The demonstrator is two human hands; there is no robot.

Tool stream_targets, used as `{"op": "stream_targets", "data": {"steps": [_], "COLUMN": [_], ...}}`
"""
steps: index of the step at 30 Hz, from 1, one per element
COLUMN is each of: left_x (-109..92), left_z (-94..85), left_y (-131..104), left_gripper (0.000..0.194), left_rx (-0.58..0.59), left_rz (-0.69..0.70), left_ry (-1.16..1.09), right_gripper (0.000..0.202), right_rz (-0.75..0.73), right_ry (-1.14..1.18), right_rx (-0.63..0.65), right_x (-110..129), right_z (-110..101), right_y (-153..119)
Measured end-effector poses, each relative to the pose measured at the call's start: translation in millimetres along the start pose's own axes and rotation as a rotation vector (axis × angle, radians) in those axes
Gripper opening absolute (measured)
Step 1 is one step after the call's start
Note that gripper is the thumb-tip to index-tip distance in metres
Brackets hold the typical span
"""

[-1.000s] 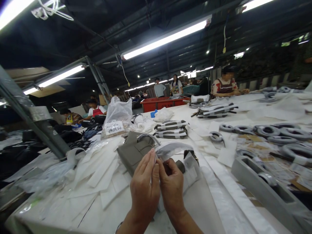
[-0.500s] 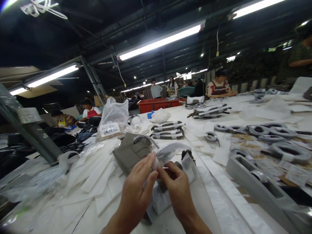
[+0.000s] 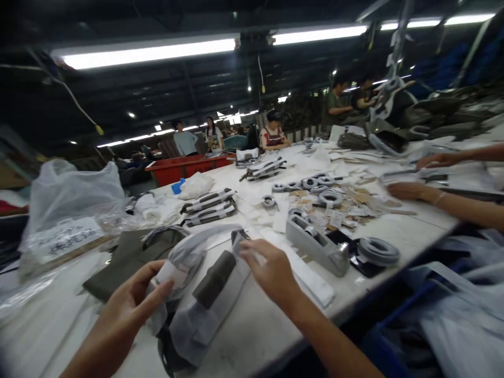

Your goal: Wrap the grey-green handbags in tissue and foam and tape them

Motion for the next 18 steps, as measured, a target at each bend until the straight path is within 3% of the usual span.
{"op": "stream_targets", "data": {"steps": [2, 4, 6, 8, 12, 18], "left_x": [6.4, 9.9, 11.1, 11.1, 12.9, 20.8], "left_z": [-1.4, -0.8, 2.0, 5.8, 9.1, 4.9], "left_y": [1.8, 3.7, 5.1, 5.8, 7.7, 11.1], "left_gripper": [0.053, 0.055, 0.057, 0.058, 0.058, 0.062], "left_rx": [-0.026, -0.043, -0.077, -0.110, -0.132, -0.129], "left_rz": [-0.014, -0.010, -0.021, -0.043, -0.056, -0.045], "left_ry": [-0.011, -0.011, -0.036, -0.074, -0.077, -0.043], "right_gripper": [0.029, 0.032, 0.028, 0.022, 0.033, 0.035], "right_rz": [0.057, 0.182, 0.402, 0.522, 0.651, 0.677], "right_ry": [-0.287, -0.502, -0.570, -0.542, -0.388, -0.182], "right_rx": [-0.169, -0.255, -0.263, -0.217, -0.143, -0.218], "right_x": [-44.7, -89.5, -126.3, -148.7, -158.8, -138.4], "right_z": [-43.5, -87.4, -124.5, -149.3, -167.7, -182.4], "right_y": [-2.8, -7.5, -12.7, -17.3, -22.3, -33.1]}}
Point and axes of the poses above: each hand's wrist, its own y-axis towards the middle knuckle, its own z-axis out of the palm, x = y × z, the point moved 1 cm from there along y, towards the middle knuckle, and after that the axes turned 7 degrees about x, right-handed, at the moved point
